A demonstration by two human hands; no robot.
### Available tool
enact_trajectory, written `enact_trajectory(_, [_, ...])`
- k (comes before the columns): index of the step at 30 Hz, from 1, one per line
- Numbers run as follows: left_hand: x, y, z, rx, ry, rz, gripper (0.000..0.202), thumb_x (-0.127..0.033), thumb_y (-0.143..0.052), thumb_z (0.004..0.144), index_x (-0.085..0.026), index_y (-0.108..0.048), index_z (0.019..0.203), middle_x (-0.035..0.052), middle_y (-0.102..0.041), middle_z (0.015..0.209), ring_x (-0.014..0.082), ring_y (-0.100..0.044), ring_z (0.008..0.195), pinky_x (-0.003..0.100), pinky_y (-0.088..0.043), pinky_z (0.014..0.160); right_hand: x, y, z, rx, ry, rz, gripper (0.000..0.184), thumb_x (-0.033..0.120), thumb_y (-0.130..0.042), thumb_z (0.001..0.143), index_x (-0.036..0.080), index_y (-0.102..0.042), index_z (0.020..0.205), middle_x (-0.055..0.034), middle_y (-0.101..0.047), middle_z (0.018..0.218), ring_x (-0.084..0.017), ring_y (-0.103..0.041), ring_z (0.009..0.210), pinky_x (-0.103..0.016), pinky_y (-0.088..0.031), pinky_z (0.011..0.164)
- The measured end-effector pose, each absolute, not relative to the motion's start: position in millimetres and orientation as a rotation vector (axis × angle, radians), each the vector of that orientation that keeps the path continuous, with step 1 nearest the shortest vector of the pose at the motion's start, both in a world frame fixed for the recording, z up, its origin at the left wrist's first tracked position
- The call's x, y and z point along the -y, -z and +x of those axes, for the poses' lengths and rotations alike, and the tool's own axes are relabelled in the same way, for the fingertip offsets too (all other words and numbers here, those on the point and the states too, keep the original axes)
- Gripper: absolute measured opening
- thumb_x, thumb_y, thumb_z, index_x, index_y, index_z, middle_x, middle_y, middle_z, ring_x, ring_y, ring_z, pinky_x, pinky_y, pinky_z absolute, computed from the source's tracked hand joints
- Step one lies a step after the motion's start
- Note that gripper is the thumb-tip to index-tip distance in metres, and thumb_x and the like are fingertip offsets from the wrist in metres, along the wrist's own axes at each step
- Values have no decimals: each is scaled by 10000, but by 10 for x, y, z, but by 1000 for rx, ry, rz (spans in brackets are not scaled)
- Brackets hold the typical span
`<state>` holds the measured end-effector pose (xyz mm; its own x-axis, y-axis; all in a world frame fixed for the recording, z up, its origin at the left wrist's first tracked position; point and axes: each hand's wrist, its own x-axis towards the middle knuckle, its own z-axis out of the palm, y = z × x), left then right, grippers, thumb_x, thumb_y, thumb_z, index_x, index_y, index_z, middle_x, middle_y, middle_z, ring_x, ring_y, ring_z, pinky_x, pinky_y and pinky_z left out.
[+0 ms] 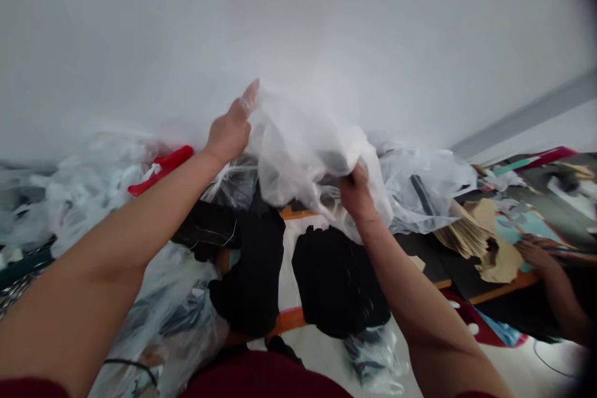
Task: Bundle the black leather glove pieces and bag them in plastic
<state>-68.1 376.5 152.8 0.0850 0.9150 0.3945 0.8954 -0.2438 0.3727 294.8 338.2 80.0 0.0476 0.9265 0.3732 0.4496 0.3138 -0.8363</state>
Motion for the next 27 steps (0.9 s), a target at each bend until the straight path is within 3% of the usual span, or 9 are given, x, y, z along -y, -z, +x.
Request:
enact_trajectory(4, [-4054,-1642,-791,-1942,-496,2584,822,-120,-373,1018,-355,-239,1794,131,-520,1677,343,-685,1293,458,-566,1001,-3253,-817,3073,1580,-788,-1314,410,554,-756,865,197,-760,1065,-118,-796,1046,-298,-741,980,-585,-631,1000])
enact_trajectory(6, [-4142,-1563,-844,-1866,-166,2648,797,-123,-412,1026,-377,-296,1773,149,-619,1555,359,-703,1257,472,-565,984,-3113,-884,3065,1830,-937,-1155,369,476,-866,771,225,-800,1035,-90,-810,1116,-302,-748,1108,-569,-574,1141])
enact_trajectory(8, [-4197,-1434,-844,-1837,62,2519,751,-143,-493,1019,-322,-383,1740,174,-700,1418,363,-718,1216,474,-558,994,-3000,-975,2998,1875,-1036,-1017,418,439,-900,764,259,-812,1130,-70,-793,1274,-290,-713,1281,-544,-477,1269])
enact_trajectory(11, [-4241,-1294,-756,-1848,-262,2021,727,-147,-603,985,-183,-435,1691,200,-763,1270,287,-754,1051,408,-572,936,-2952,-1135,2852,1386,-1065,-939,524,545,-881,825,273,-756,1255,-64,-767,1349,-273,-689,1348,-555,-491,1257])
enact_trajectory(14, [-4292,-1337,-664,-1710,-923,1426,756,-151,-618,991,-193,-356,1699,211,-751,1335,187,-759,885,349,-586,820,-2991,-1308,2786,1053,-1084,-818,623,633,-867,830,267,-709,1308,-70,-751,1371,-293,-678,1376,-608,-519,1219])
enact_trajectory(18, [-4335,-1510,-604,-1378,-1368,1401,622,-216,-339,1109,-191,-269,1727,213,-462,1703,171,-735,1203,323,-494,947,-2939,-1467,2895,917,-916,-778,614,588,-893,809,269,-701,1297,-58,-724,1421,-294,-641,1441,-606,-483,1265])
enact_trajectory(20, [-4279,-1508,-552,-1310,-1335,1532,657,-186,-410,1078,-149,-279,1721,247,-367,1758,231,-655,1374,351,-466,1015,-2826,-1488,2970,846,-846,-815,629,538,-935,760,256,-701,1271,-61,-737,1395,-292,-644,1435,-568,-492,1267])
enact_trajectory(23, [-4122,-1358,-437,-1403,-925,1647,697,-340,-668,961,-111,-509,1601,240,-548,1648,298,-653,1371,374,-527,1055,-2615,-1457,3032,766,-1054,-863,644,555,-954,732,248,-709,1242,-86,-764,1347,-314,-690,1363,-551,-568,1199])
enact_trajectory(27, [-3913,-1272,-352,-1831,-566,2011,436,-417,-525,983,-87,-751,1156,218,-745,1330,334,-685,1209,383,-501,1034,-2396,-1376,3064,717,-1419,-880,671,611,-985,689,238,-735,1188,-101,-796,1277,-344,-739,1265,-564,-590,1181])
